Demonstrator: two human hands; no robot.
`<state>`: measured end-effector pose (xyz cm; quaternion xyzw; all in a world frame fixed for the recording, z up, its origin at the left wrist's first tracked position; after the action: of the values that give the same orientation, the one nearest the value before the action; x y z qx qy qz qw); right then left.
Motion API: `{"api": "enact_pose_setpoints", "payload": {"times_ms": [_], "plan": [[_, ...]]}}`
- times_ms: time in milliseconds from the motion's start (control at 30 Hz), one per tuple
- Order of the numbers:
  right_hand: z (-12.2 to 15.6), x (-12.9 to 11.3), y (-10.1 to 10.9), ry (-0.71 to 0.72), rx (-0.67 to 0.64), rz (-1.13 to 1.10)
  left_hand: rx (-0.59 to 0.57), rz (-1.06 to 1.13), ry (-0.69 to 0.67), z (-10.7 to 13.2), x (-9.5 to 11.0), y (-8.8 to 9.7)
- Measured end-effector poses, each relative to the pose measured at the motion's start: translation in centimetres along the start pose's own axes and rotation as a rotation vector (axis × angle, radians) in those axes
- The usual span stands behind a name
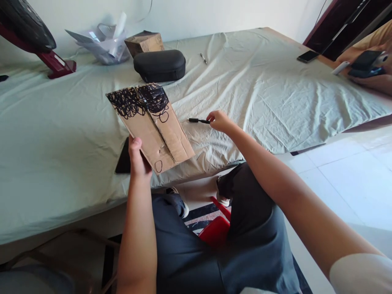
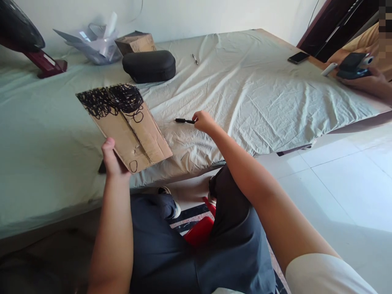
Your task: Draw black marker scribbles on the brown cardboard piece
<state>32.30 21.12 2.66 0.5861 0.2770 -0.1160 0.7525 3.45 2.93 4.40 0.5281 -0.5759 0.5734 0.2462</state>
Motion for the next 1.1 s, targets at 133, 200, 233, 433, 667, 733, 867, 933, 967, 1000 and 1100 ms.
{"api": "enact_pose_setpoints", "payload": {"times_ms": [133, 200, 233, 433, 667, 733, 867, 933, 967, 1000, 1100], "plan": [[-0.8, 0.3, -0.8, -0.049, -0.001, 0.035, 0.004, -0.008, 0.001, -0.2, -0.1, 0.1], [-1.0, 0.5, -0.9, -0.067, 0.002, 0.048, -0.003, -0.009, -0.007, -0.2, -0.1, 0.1], [-1.1, 0.5, -1.0, -0.075, 0.005, 0.053, -0.007, -0.008, -0.013, -0.2, -0.1, 0.2], [-1.1, 0.6, -0.9, -0.100, 0.033, 0.073, -0.011, -0.001, -0.030, -0.2, -0.1, 0.5], [-1.5, -0.9, -1.8, -0.058, 0.040, 0.090, 0.020, -0.012, -0.006, -0.1, -0.3, 1.0], [-1.7, -1.5, -2.2, -0.045, 0.039, 0.086, 0.016, -0.012, -0.012, 0.0, -0.3, 0.9], [-2.1, -2.3, -2.8, -0.030, 0.044, 0.064, 0.022, -0.009, -0.011, -0.1, -0.3, 1.1], [-2.4, -2.4, -3.0, -0.027, 0.049, 0.050, 0.020, -0.016, -0.014, -0.1, -0.4, 1.1], [-2.5, -2.3, -3.2, -0.028, 0.052, 0.043, 0.016, -0.022, -0.020, -0.1, -0.3, 1.1], [-2.7, -2.2, -3.3, -0.027, 0.054, 0.034, 0.009, -0.029, -0.026, -0.1, -0.3, 1.1], [-3.1, -2.2, -3.6, -0.005, 0.061, -0.004, 0.003, -0.019, -0.030, 0.0, -0.3, 1.0]]}}
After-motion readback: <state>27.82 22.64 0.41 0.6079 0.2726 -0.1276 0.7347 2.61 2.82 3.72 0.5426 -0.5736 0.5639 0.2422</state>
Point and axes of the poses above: each hand's wrist, its own z-axis away from the middle knuckle, its own y-axis out of the back of the hand, x = y × z, the point moved 6 cm from there along -z, towards the middle knuckle, and after that the axes turned 5 degrees about -x, right-handed, at the moved point
